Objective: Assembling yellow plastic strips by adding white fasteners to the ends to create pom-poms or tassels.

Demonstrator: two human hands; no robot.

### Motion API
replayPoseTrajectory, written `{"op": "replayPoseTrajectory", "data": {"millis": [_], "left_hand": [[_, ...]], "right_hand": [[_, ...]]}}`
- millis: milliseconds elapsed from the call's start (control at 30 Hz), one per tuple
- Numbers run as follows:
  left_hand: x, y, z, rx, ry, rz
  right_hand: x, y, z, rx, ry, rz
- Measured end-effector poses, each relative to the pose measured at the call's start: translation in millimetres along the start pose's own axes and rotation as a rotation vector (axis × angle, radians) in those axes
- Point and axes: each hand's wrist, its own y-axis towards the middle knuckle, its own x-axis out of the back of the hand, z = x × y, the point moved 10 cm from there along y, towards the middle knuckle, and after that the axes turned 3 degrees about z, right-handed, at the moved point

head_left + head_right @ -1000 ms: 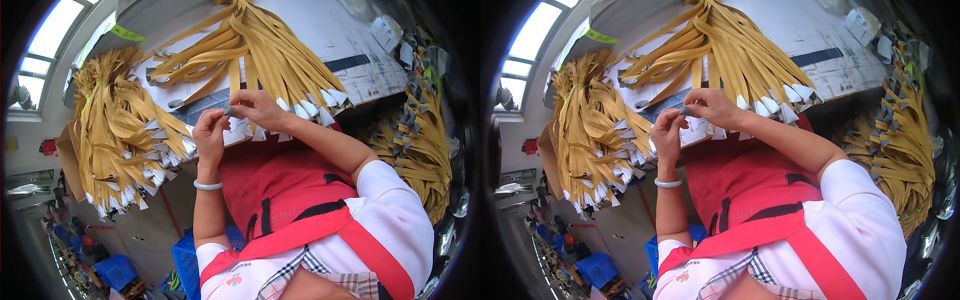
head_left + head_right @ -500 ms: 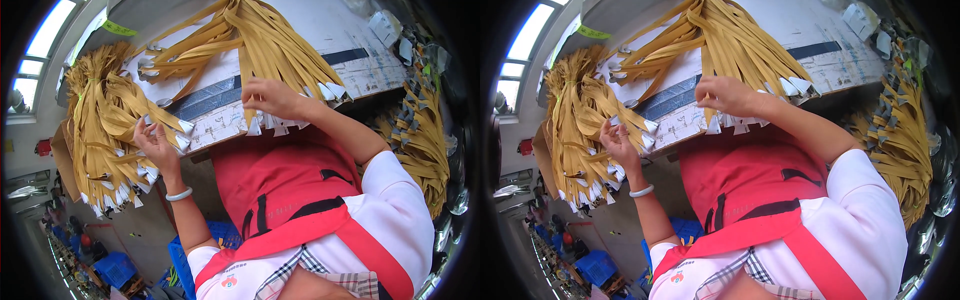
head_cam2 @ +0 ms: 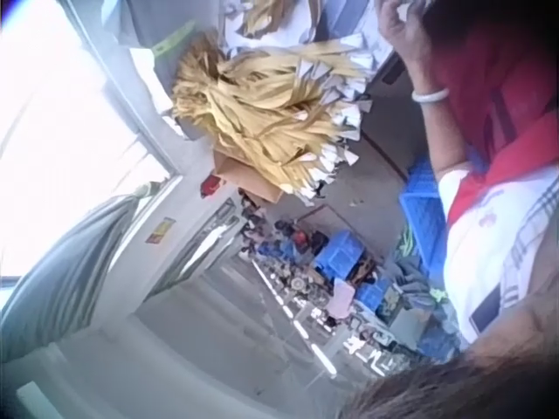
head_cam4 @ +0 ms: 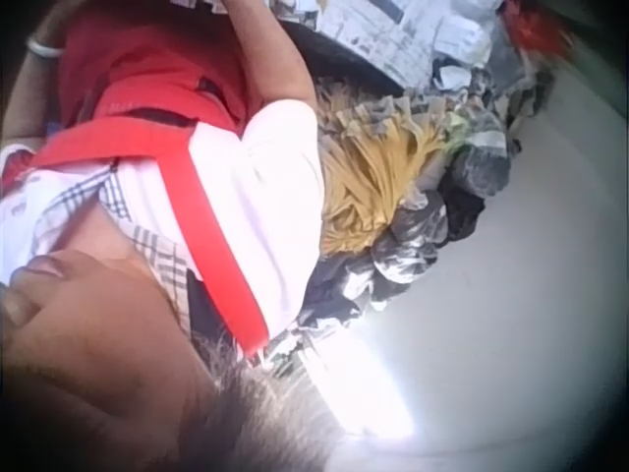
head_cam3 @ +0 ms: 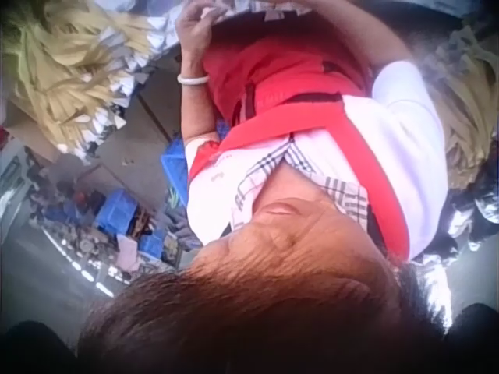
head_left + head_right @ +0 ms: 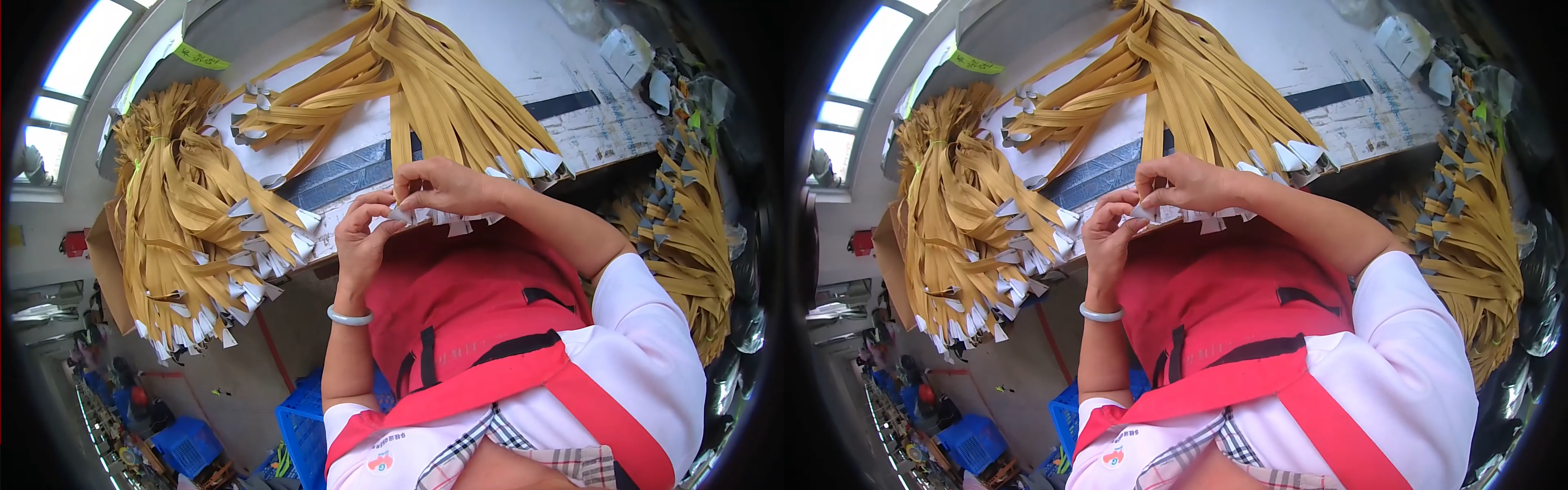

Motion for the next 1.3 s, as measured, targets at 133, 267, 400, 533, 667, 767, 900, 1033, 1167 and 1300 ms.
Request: {"op": "replayPoseTrajectory", "data": {"millis": [133, 267, 400, 533, 667, 767, 900, 1033, 1167, 1300], "left_hand": [[-5, 6, 6, 0.154, -0.068, 0.114], [-4, 8, 6, 0.228, -0.131, 0.074], [3, 5, 10, 0.194, -0.102, -0.048], [13, -2, 12, 0.144, -0.183, -0.185], [3, 5, 2, 0.063, -0.374, -0.171], [3, 4, 8, 0.128, -0.501, -0.166], [14, 4, 8, 0.107, -0.280, -0.226], [20, 7, -15, -0.058, 0.379, -0.339], [7, 15, -40, -0.036, 0.279, -0.416], [18, 10, -19, 0.079, -0.045, -0.232]], "right_hand": [[-9, 5, -6, -0.156, 0.112, 0.242], [-7, 9, -2, -0.101, 0.164, 0.226], [4, 8, 5, -0.029, 0.104, 0.073], [3, 10, 5, -0.022, 0.048, 0.045], [-2, 14, -2, -0.107, 0.393, 0.106], [-2, 16, -2, -0.119, 0.456, 0.074], [-3, 14, -8, -0.108, 0.370, -0.046], [2, 4, 33, 0.340, -0.333, -0.463], [0, 5, 29, 0.341, -0.278, -0.433], [3, 6, -3, 0.111, 0.318, -0.181]]}}
